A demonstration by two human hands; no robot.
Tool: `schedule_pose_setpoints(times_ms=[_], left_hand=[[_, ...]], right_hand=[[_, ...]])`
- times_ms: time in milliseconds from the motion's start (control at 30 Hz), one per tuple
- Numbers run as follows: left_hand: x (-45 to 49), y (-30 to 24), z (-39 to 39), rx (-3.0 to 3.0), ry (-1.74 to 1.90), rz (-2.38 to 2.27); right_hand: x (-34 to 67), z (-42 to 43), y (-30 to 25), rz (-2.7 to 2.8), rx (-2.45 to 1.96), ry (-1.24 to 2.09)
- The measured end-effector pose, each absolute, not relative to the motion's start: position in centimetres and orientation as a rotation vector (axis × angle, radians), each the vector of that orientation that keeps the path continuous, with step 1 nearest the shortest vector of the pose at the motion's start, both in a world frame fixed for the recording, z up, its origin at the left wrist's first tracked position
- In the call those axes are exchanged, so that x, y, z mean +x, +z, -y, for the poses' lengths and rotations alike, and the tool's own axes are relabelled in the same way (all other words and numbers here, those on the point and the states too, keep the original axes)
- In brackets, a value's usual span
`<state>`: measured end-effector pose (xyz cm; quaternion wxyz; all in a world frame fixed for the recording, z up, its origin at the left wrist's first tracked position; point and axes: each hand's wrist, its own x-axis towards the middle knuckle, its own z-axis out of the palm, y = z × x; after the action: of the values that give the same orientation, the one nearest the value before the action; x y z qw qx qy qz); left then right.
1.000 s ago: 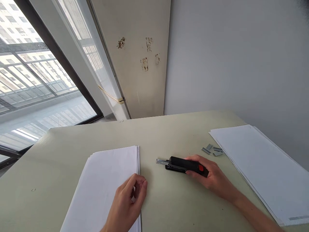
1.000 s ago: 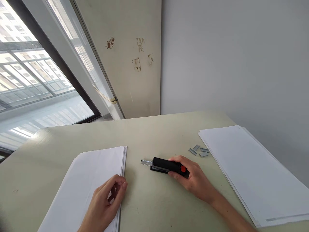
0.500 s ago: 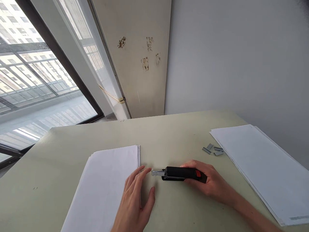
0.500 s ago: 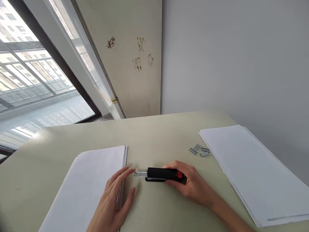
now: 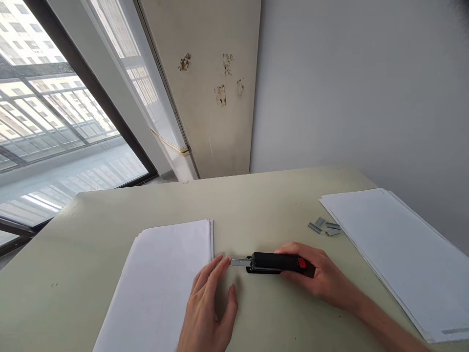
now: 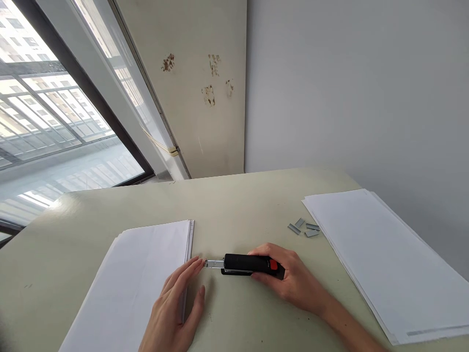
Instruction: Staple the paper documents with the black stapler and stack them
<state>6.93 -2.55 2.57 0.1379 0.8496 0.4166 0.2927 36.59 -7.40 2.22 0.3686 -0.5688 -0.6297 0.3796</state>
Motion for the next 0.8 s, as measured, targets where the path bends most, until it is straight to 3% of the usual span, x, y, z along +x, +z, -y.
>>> schedule_pose_setpoints(times_ms=[800], left_hand=[[9.1,2.4,4.2,2.396,0.743,-0.960]], right_hand=[[36.8,7.2,1.9,1.651,-1.456,0.960]])
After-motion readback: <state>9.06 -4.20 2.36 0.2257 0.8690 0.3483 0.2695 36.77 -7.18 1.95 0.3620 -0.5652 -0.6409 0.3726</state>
